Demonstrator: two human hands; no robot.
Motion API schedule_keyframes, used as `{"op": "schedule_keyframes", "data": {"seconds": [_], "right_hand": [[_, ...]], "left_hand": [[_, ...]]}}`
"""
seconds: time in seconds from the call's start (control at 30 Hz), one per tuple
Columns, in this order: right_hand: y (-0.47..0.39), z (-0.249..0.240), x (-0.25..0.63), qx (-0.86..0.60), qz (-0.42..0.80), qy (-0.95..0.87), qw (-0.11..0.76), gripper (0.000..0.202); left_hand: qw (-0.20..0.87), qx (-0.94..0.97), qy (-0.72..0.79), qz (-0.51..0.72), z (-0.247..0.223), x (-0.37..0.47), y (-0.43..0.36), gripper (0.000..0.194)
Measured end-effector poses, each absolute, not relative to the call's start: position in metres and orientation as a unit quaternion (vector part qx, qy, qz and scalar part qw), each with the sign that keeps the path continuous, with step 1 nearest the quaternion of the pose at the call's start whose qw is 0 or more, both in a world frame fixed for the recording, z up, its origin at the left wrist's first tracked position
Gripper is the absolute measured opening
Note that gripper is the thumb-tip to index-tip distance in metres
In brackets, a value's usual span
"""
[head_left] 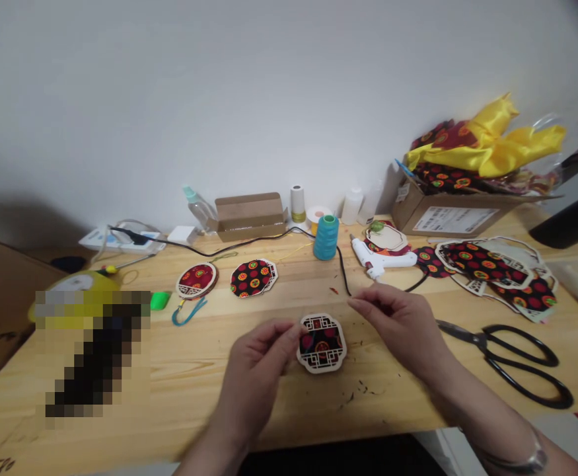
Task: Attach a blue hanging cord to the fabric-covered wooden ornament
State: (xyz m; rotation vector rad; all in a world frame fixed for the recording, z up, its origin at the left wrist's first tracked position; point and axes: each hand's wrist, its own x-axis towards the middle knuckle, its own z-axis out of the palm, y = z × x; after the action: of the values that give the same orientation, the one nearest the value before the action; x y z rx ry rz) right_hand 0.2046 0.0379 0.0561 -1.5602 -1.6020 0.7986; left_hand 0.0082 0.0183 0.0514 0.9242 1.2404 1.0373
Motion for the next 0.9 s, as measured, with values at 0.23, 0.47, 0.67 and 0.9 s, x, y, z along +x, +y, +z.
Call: {"op": "schedule_keyframes", "data": {"seconds": [0.23,0.47,0.67,0.9], "right_hand": [[0.036,0.032,0.219,-0.476,0.070,-0.847,0.227,0.014],[0.067,0.038,0.208,-0.379,-0.028,-0.921,0.085,0.015],[0.081,0.034,0.201,-0.350,0.029,-0.928,0.127,0.011],[0.124,0.072,0.193,-0.406,0.108,-0.854,0.307,0.015]], "left_hand": [[0.389,0.376,0.580,0.609,0.076,-0.023,0.024,0.017],[0.587,0.339,0.524,0.515,0.057,0.001,0.023,0.011],[0.617,0.310,0.509,0.513,0.046,0.006,0.023,0.010],[0.638,0.290,0.501,0.508,0.039,0.011,0.019,0.015]]}}
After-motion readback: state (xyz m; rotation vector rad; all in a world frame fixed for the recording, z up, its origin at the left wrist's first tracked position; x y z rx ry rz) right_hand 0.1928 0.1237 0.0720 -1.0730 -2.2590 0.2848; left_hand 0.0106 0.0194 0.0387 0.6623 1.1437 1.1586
